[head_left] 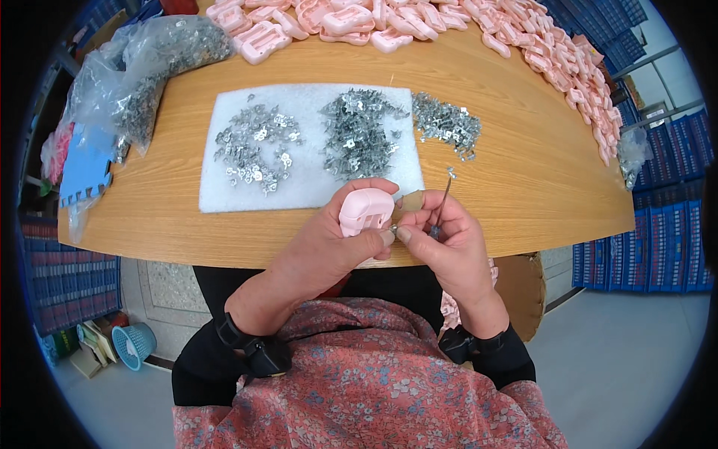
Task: The person sits at a table and repeatedly picks up pink plastic housings and small metal components. They insert the metal pieces into the housings by hand, then place the assembled units into a cardboard box.
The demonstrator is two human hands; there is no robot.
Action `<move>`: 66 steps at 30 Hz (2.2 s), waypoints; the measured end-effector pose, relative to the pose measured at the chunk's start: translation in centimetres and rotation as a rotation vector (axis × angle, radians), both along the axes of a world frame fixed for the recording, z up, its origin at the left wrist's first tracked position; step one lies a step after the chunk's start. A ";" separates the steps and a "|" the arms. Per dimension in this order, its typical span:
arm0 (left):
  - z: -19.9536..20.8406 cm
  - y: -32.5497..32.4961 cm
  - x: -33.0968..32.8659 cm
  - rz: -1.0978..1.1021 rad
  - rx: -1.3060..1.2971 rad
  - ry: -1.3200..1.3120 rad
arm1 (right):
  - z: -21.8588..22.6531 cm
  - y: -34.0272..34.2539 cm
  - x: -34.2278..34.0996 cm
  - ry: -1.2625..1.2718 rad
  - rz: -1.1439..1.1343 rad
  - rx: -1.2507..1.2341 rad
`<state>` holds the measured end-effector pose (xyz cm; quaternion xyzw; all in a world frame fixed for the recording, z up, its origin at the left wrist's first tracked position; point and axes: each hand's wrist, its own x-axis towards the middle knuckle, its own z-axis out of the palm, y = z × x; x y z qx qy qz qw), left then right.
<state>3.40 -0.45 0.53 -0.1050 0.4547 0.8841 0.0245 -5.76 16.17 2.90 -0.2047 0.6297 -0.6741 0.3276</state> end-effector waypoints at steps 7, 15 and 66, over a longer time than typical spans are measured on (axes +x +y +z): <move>-0.5 -1.1 0.2 -0.118 0.420 -0.144 | 0.2 -1.3 -0.1 0.202 -0.036 0.011; -0.1 -1.0 0.3 -0.136 0.417 -0.246 | 0.0 -2.2 -0.4 0.679 0.029 0.199; 0.0 -1.1 0.8 -0.091 -0.632 -0.035 | -1.6 -1.3 -1.2 -0.102 0.106 0.048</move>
